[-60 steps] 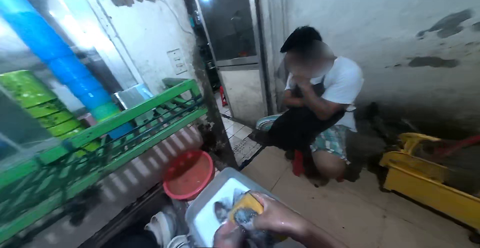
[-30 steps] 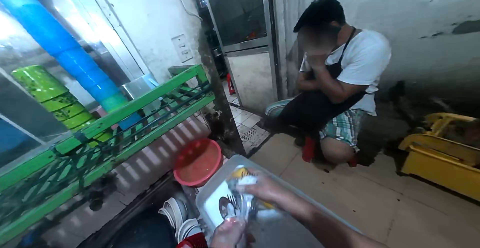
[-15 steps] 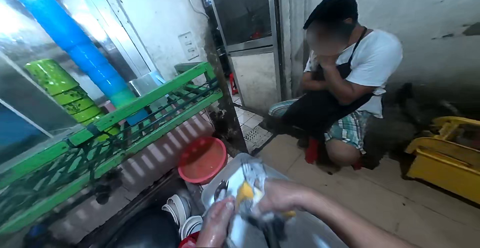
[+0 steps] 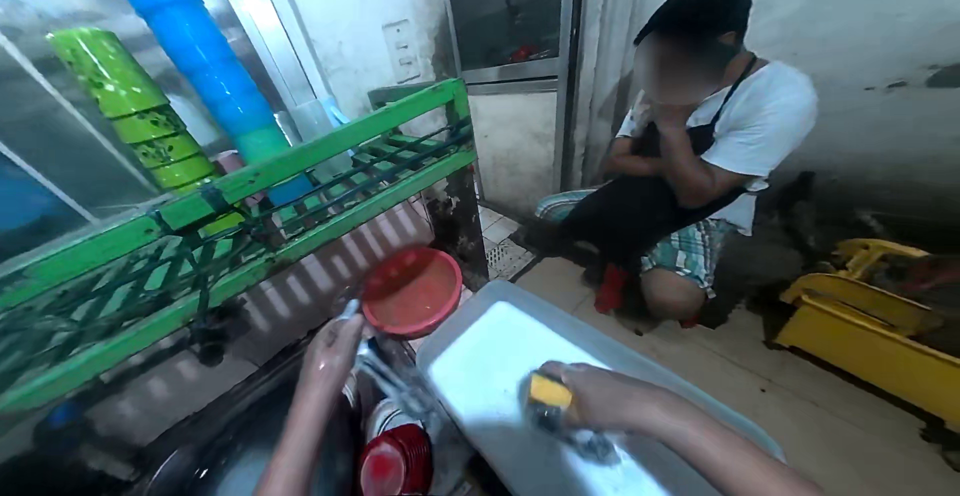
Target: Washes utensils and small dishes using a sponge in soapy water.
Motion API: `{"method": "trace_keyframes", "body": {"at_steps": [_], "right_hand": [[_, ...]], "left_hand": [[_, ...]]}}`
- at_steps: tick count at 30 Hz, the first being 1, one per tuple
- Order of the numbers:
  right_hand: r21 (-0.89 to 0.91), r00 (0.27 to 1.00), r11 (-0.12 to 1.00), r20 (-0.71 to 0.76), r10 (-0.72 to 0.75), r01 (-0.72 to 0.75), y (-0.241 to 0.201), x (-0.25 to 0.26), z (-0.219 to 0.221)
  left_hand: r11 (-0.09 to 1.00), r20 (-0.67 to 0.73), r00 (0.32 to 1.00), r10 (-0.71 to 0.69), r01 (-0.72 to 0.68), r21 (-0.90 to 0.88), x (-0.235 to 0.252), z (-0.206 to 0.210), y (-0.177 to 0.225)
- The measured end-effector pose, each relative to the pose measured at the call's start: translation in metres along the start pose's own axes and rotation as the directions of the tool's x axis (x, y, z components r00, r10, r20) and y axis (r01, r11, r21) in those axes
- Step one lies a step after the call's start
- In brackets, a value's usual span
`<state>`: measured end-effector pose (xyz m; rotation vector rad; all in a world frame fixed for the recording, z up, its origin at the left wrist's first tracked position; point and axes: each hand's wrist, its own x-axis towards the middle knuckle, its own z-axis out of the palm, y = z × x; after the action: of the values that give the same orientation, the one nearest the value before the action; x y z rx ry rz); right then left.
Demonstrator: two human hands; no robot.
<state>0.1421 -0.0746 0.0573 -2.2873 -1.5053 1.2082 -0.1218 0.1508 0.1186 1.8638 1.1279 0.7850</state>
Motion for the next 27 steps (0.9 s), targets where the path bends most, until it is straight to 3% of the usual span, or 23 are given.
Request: {"method": "trace_keyframes", "body": {"at_steps": [2,4,7,10,13,17,19,22,25,27], "right_hand": [[-0.086,0.989,0.995,-0.138,0.046,-0.058,0.021,0.018,0.012],[-0.164,0.974,0.985,-0.227,0.016,-0.054,0.034,0.034,0.03],[-0.274,0.956,0.959,-0.293,-0.009,-0.075,0.035,0.044,0.046],[-0.334,0.963,0.929,-0.258,0.075,-0.162,0.027,0.045,0.042],[-0.277,0.966,0.938,-0.209,0.154,-0.209,0.023,0.05,0.034],[-0.075,0.967,0.982,-0.201,0.155,-0.173,0.033,0.048,0.026],[-0.043,0.972,0.989,-0.197,0.132,-0.143,0.04,0.044,0.022],[-0.026,0.972,0.996,-0.223,0.075,-0.083,0.047,0.035,0.019],[0.014,0.967,0.999,-0.249,0.052,-0.05,0.046,0.012,0.01],[0.052,0.964,0.999,-0.264,0.019,-0.005,0.052,-0.01,0.001]], "left_hand": [[0.919,0.02,0.995,-0.098,0.083,0.385,0.01,-0.033,-0.035],[0.755,0.04,0.956,-0.29,0.203,0.624,0.016,-0.059,-0.08],[0.538,0.126,0.84,-0.528,0.216,0.815,0.008,-0.091,-0.151],[0.46,0.161,0.78,-0.605,0.177,0.87,-0.005,-0.104,-0.173],[0.537,0.135,0.837,-0.53,0.208,0.817,-0.007,-0.092,-0.154],[0.741,0.324,0.902,-0.284,-0.008,0.671,-0.01,-0.044,-0.092],[0.813,0.443,0.887,-0.131,-0.16,0.56,-0.02,-0.007,-0.048],[0.877,0.604,0.797,0.005,-0.295,0.381,-0.036,0.059,0.009],[0.924,0.707,0.706,-0.042,-0.242,0.296,-0.029,0.131,0.021],[0.885,0.652,0.73,-0.205,-0.147,0.442,-0.018,0.176,0.008]]}}
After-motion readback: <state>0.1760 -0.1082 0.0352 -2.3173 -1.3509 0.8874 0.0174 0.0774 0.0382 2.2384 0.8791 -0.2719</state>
